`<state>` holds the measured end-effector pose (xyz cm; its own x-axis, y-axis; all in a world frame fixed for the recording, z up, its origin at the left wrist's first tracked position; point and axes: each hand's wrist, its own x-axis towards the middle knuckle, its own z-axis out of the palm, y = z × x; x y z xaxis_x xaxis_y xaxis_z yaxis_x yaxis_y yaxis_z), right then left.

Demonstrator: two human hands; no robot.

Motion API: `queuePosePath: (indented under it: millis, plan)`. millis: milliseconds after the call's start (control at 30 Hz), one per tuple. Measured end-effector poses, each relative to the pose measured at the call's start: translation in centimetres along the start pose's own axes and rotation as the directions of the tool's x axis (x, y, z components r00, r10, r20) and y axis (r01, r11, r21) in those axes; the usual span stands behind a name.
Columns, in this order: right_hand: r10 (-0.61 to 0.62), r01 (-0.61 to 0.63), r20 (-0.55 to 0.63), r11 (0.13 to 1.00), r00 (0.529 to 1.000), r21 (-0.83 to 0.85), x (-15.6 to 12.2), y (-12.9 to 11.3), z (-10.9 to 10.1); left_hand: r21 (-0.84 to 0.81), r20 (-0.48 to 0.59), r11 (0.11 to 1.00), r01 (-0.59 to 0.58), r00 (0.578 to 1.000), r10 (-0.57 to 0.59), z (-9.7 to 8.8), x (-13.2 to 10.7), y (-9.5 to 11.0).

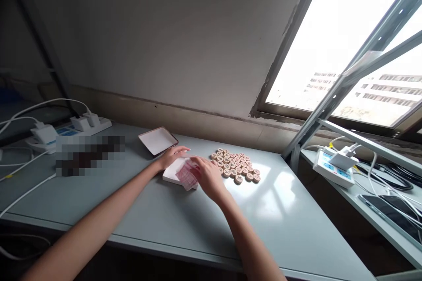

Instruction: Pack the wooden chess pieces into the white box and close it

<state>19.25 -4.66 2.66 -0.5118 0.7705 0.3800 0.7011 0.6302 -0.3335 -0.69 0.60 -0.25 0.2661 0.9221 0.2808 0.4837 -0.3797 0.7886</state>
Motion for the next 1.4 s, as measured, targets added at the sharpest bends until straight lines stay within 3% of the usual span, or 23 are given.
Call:
queuePosePath:
  millis: [100,200,333,433,600,767,967,1200,1400]
  plan:
    - [-0.095,0.102,0.067,0.989,0.993,-0.109,0.0,-0.1,2.0,-0.024,0.129,0.999,-0.037,0.991,0.040,0.9,-0.1,1.0]
    - [-0.131,0.140,0.086,0.985,0.988,-0.106,-0.1,0.7,2.5,-0.054,0.188,0.997,-0.046,0.981,0.055,1.3,0.0,1.1]
    - [-0.049,0.060,0.081,0.988,0.995,-0.142,0.1,1.4,2.3,-0.169,0.242,0.986,0.001,0.969,0.040,1.4,-0.1,0.5]
    - [0.016,-0.002,0.099,0.989,0.995,-0.146,0.1,1.6,2.4,-0.205,0.287,0.979,-0.026,0.954,0.085,1.3,-0.3,0.3]
    - [-0.050,0.058,0.095,0.995,0.994,-0.086,-0.2,1.6,2.4,-0.127,0.358,0.986,-0.109,0.922,0.148,1.0,-0.2,0.1]
    - [-0.042,0.057,0.116,0.990,0.992,-0.132,-0.3,1.5,2.5,-0.114,0.375,0.991,-0.071,0.921,0.109,1.1,0.2,0.1]
    - [-0.047,0.057,0.055,0.982,0.997,-0.179,-0.3,1.5,2.5,-0.101,0.384,0.994,-0.046,0.920,0.082,1.1,-0.1,0.4]
    - [-0.006,0.042,0.149,0.970,0.989,-0.239,-0.1,1.3,2.4,-0.121,0.313,0.989,-0.087,0.942,0.121,1.0,-0.2,-0.2]
    - [-0.020,0.052,0.152,0.976,0.988,-0.209,-0.1,1.5,2.5,-0.111,0.316,0.990,-0.082,0.942,0.114,0.7,-0.5,-0.5]
